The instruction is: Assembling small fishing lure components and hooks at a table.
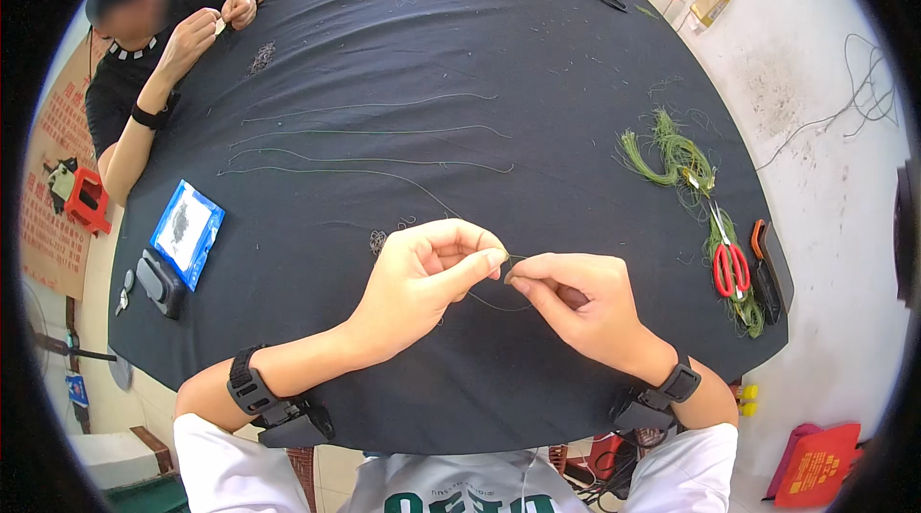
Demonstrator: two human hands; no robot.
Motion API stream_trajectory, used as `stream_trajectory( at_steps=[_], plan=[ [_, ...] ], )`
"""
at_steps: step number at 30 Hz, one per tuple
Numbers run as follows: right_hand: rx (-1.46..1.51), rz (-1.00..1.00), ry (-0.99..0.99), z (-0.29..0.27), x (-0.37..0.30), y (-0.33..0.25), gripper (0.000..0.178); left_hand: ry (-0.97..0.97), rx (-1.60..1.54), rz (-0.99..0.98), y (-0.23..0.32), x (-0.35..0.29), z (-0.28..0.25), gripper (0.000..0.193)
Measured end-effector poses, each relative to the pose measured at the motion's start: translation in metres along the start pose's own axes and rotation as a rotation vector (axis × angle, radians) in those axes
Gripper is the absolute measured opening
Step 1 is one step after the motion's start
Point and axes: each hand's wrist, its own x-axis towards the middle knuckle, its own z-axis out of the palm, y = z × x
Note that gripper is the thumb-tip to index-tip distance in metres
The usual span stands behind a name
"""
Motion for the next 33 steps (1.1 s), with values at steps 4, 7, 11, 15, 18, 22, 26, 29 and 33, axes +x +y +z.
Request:
stream_trajectory(
  at_steps=[4, 7, 11, 15, 18, 22, 26, 29, 33],
  plan=[
    [-0.061, -0.156, 0.042, 0.004, 0.0, 0.001, 0.009, 0.056, -0.002, 0.091, -0.006, -0.001, 0.009, 0.011],
    [-0.131, -0.199, 0.03, 0.005, -0.001, -0.001, 0.01, 0.114, 0.062, 0.191, -0.012, -0.001, 0.01, 0.009],
    [-0.177, -0.254, 0.027, 0.006, -0.002, -0.008, 0.01, 0.144, 0.58, 0.4, -0.004, -0.003, 0.007, 0.012],
    [-0.271, -0.363, 0.084, 0.003, -0.003, -0.015, 0.013, 0.122, 0.816, 0.771, -0.006, 0.001, 0.006, 0.013],
    [-0.327, -0.392, 0.166, -0.003, -0.002, -0.021, 0.016, 0.073, 0.852, 0.823, -0.004, 0.0, 0.006, 0.017],
    [-0.334, -0.346, 0.203, -0.007, -0.001, -0.018, 0.016, 0.041, 0.847, 0.82, -0.003, -0.001, 0.006, 0.018],
    [-0.265, -0.307, 0.227, -0.007, 0.0, -0.014, 0.015, 0.021, 0.83, 0.833, -0.002, -0.001, 0.009, 0.019],
    [-0.248, -0.3, 0.218, -0.005, 0.001, -0.013, 0.016, 0.016, 0.825, 0.825, -0.002, -0.002, 0.007, 0.018],
    [-0.216, -0.283, 0.225, -0.005, 0.001, -0.012, 0.015, -0.011, 0.8, 0.812, -0.002, -0.002, 0.008, 0.018]
  ],
)
